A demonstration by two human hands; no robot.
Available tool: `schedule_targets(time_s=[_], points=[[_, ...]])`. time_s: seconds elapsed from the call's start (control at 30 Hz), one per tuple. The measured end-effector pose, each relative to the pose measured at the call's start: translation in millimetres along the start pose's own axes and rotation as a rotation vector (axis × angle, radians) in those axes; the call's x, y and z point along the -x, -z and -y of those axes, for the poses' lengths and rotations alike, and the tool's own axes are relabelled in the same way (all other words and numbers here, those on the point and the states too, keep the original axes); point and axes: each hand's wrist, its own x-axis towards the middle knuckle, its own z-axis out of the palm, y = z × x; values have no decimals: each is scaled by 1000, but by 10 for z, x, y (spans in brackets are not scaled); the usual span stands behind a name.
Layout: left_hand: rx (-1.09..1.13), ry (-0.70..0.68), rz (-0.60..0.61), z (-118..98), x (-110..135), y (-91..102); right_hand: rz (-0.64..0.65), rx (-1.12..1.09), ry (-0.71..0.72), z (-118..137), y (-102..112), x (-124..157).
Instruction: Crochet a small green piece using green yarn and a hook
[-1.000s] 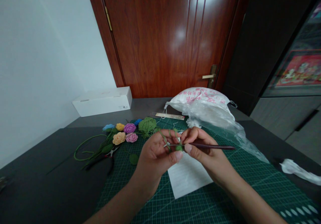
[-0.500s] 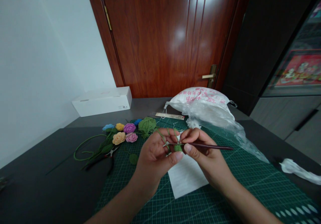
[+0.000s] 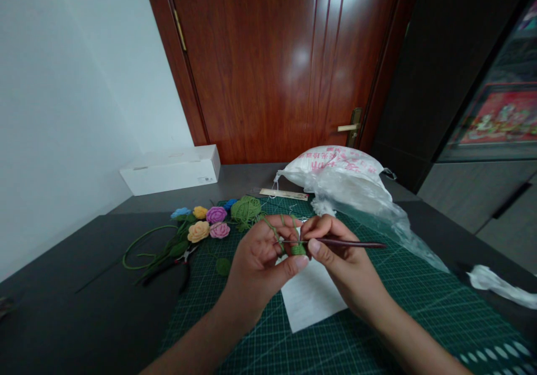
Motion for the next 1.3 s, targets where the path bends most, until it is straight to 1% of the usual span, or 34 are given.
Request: schedule_targets(time_s=[0.3,0.47,0.6,0.7,0.8,0.9,0.97,1.07,1.23,1.3], points=[[-53,-43,57,-21,-42,27,-19,-1,55,-14,-28,13],[-52,-22,27,-17,-6,18,-33,-6,75,-24,-13,14],[-68,-35,35,-18,-13,28,-54,9,93,-19,-17,12],[-104,-42,39,-25,-24,32,-72,11,60,-23,-26,14],[-148,-57,19,-31,-17,28,-51,-13,16,-27,-32,20],[-203,-95,-12,-40,-8,26,-40,10,11,-13,-31,20],[-211,-88,-6,-48,-11,26,-42,45,18,6,-27,16],[-185,-57,16,-54,-24,29,-59,107,48,36,-17,9],[-163,-33,-14,-26,-33,45,-77,207,171,61,-9,9],[-140,-27,-9,-15,-31,47,-74,212,189,63,-10,12]])
